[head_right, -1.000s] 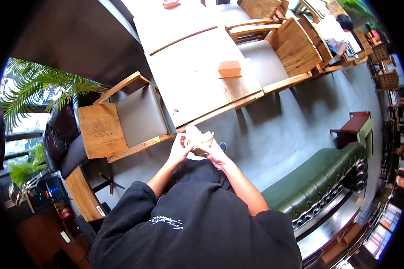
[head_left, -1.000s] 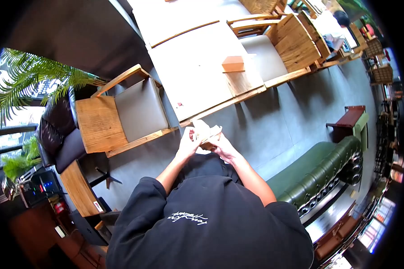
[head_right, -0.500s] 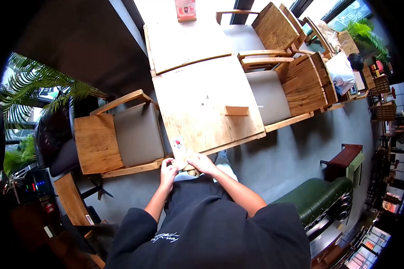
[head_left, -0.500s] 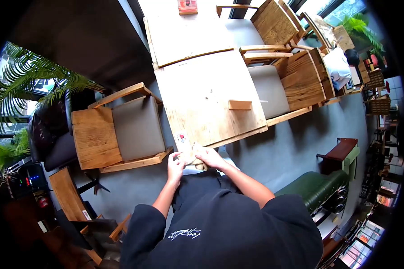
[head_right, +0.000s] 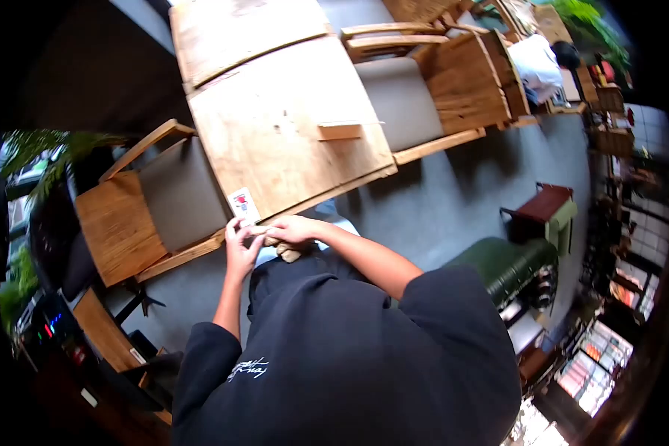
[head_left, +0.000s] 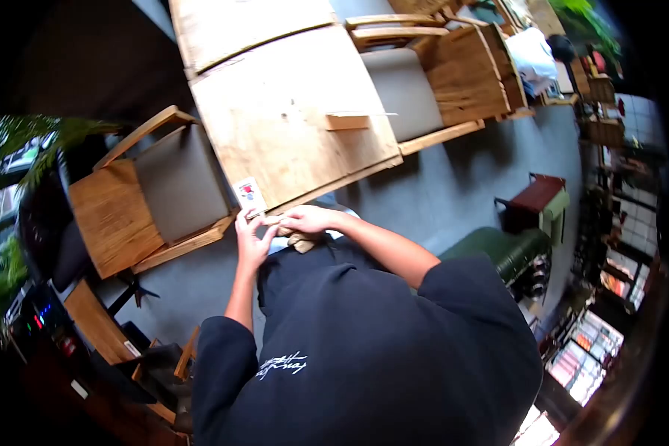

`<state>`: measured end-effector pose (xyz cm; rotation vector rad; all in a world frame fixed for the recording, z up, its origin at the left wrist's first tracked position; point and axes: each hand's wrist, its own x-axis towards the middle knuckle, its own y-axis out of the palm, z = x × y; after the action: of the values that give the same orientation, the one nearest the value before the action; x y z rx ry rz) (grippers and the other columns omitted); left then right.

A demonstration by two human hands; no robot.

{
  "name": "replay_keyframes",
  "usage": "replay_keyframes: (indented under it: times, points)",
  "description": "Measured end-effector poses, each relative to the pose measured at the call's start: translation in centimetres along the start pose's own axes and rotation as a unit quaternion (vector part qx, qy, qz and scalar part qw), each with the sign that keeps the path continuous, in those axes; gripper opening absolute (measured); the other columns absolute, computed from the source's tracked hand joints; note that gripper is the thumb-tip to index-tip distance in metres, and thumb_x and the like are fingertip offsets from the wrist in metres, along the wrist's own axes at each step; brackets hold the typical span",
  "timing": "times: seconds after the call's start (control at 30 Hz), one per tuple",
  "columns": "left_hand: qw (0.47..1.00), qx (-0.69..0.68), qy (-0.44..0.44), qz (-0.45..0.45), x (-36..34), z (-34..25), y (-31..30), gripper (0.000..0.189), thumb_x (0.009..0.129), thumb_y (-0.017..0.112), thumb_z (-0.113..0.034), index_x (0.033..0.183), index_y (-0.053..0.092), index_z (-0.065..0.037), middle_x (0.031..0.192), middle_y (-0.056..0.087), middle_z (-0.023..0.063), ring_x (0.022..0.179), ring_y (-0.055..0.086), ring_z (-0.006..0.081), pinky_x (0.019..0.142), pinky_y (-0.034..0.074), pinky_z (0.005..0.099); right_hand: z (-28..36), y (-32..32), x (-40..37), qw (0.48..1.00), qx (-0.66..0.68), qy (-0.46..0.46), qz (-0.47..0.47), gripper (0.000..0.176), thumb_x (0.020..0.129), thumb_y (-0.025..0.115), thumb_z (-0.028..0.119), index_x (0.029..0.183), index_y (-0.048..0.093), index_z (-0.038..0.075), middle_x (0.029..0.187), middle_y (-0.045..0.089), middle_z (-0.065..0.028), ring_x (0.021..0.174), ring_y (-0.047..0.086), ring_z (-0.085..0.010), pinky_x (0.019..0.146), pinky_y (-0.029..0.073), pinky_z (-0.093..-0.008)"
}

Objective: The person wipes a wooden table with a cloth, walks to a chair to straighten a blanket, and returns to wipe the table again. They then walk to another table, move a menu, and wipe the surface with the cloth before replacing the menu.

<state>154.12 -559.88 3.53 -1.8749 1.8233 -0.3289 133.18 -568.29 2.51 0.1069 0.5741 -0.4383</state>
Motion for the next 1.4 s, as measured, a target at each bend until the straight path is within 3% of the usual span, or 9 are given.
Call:
replay_keyframes:
  times: [0.1,0.33,0.5,0.7,0.93,1.13,1.23,1.37,1.4]
  points:
    - [0.933,-0.331,-0.097,0.107,0.1,1.7,1.3,0.022,0.097,0.063,-0.013,0.113,0.062,0.002,0.120,0.065,0.0113,0.112,0.060,0.0187,0.101,0.045,0.0338,0.0,-0.1,0.2,0.997,0.073,0.019,0.021,0.047,0.104,0.050,0.047,0.106,0.067,0.004,0.088,0.066,-0.0019,0.081,0.056,-0.0093,0.074,0.050,-0.0304]
    - [0.937,-0.310,-0.148,-0.057,0.1,3.9,2.9,0.017,0.101,0.059,-0.012,0.110,0.057,0.003,0.101,0.065,0.0060,0.093,0.062,0.0124,0.084,0.051,0.0276,-2.2,1.5,1.1,0.966,0.255,0.046,-0.007,0.049,0.087,0.075,0.043,0.104,0.057,0.000,0.097,0.064,-0.0063,0.086,0.061,-0.0119,0.075,0.053,-0.0310]
    - [0.952,-0.206,-0.223,-0.034,-2.7,11.1,3.1,0.027,0.097,0.068,-0.022,0.107,0.060,0.001,0.101,0.066,0.0066,0.094,0.063,0.0137,0.083,0.052,0.0299,-4.9,5.0,6.4,0.983,-0.097,0.055,-0.148,0.067,0.077,0.075,0.059,0.108,0.069,0.000,0.109,0.069,-0.0254,0.106,0.067,-0.0386,0.089,0.054,-0.0431]
    - [0.880,-0.358,-0.307,-0.048,-3.7,12.8,5.1,0.036,0.090,0.076,-0.016,0.116,0.059,0.001,0.111,0.067,0.0080,0.102,0.066,0.0170,0.089,0.053,0.0304,-8.1,6.5,10.1,0.964,-0.100,0.104,-0.222,0.051,0.079,0.077,0.044,0.106,0.071,0.001,0.100,0.072,-0.0222,0.098,0.070,-0.0352,0.087,0.055,-0.0411]
    - [0.851,-0.380,-0.325,-0.159,0.1,14.5,8.1,0.021,0.096,0.063,-0.006,0.115,0.059,0.002,0.109,0.068,0.0088,0.101,0.064,0.0155,0.090,0.051,0.0286,-5.3,6.4,9.6,0.899,-0.205,0.100,-0.373,0.075,0.077,0.083,0.030,0.137,0.047,0.004,0.134,0.048,-0.0245,0.124,0.050,-0.0420,0.105,0.043,-0.0451]
    - [0.854,-0.343,-0.321,-0.224,0.8,16.4,7.5,0.026,0.096,0.055,0.001,0.121,0.061,0.004,0.120,0.065,0.0137,0.111,0.063,0.0210,0.099,0.049,0.0319,-4.7,7.6,11.8,0.894,-0.379,-0.006,-0.238,0.071,0.080,0.075,0.023,0.145,0.045,0.026,0.147,0.036,-0.0184,0.132,0.039,-0.0418,0.108,0.037,-0.0529]
    - [0.963,0.017,-0.182,-0.199,0.0,15.8,5.7,0.044,0.090,0.048,0.009,0.132,0.058,0.002,0.131,0.061,0.0187,0.121,0.060,0.0299,0.106,0.046,0.0354,-6.2,8.5,12.5,0.861,-0.441,-0.046,-0.248,0.076,0.078,0.070,0.010,0.148,0.045,0.026,0.152,0.035,-0.0165,0.134,0.039,-0.0414,0.111,0.037,-0.0495]
    - [0.968,-0.100,-0.211,-0.089,-1.3,16.0,4.7,0.063,0.084,0.040,0.013,0.143,0.051,-0.006,0.142,0.054,0.0193,0.131,0.054,0.0326,0.109,0.043,0.0378,-7.8,7.3,13.8,0.869,-0.431,-0.127,-0.206,0.076,0.072,0.068,0.001,0.143,0.052,0.023,0.154,0.035,-0.0160,0.137,0.038,-0.0408,0.115,0.035,-0.0475]
    - [0.962,-0.118,-0.234,-0.074,-1.3,16.3,4.5,0.062,0.085,0.043,0.011,0.144,0.050,-0.007,0.142,0.055,0.0197,0.131,0.054,0.0335,0.109,0.044,0.0385,-6.8,6.4,14.2,0.888,-0.388,-0.134,-0.206,0.054,0.082,0.060,0.006,0.134,0.062,0.020,0.154,0.038,-0.0123,0.142,0.034,-0.0354,0.118,0.032,-0.0456]
